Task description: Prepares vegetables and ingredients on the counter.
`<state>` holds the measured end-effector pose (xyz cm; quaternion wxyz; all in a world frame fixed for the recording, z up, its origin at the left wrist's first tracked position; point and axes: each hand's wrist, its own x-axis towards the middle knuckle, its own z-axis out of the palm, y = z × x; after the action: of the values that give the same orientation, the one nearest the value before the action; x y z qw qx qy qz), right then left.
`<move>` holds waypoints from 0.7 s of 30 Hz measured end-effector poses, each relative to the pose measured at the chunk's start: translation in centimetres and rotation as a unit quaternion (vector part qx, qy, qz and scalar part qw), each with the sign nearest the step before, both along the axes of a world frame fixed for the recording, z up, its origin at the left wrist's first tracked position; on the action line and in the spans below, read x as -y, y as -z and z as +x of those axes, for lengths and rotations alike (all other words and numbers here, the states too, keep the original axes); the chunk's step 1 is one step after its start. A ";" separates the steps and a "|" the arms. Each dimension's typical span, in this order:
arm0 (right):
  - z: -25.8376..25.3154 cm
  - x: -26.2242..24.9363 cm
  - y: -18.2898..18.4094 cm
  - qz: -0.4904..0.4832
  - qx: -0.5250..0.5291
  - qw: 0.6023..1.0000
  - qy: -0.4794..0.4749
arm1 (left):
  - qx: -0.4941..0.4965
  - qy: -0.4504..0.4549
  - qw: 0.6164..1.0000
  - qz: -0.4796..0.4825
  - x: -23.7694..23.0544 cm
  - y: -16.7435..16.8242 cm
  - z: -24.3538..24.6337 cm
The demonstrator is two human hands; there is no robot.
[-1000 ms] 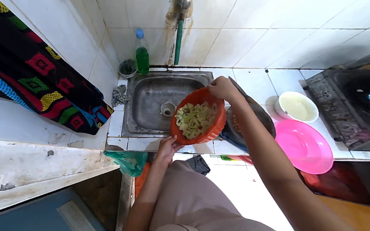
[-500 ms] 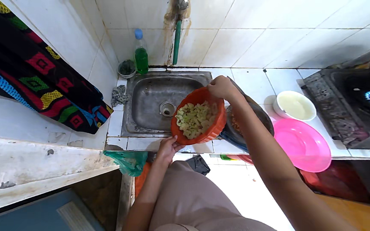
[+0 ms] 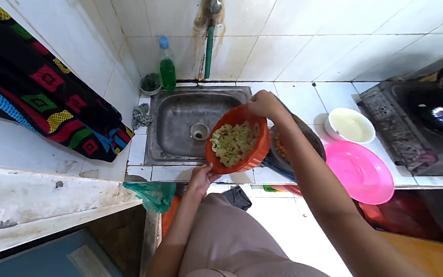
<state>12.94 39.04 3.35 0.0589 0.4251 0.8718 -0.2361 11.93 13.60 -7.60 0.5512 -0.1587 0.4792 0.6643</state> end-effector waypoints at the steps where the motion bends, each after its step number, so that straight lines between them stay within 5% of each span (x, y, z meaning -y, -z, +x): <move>1: 0.0 0.0 0.0 0.000 0.003 1.000 0.000 | 0.001 0.000 1.000 0.000 0.0 0.0 0.0; 21: -1.0 0.9 -0.9 0.001 0.021 1.000 0.011 | 0.015 -0.008 1.000 0.006 0.2 0.1 -0.3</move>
<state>11.95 38.12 4.25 0.0747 0.4394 0.8660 -0.2268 11.60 13.38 -7.70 0.5538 -0.1692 0.4652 0.6695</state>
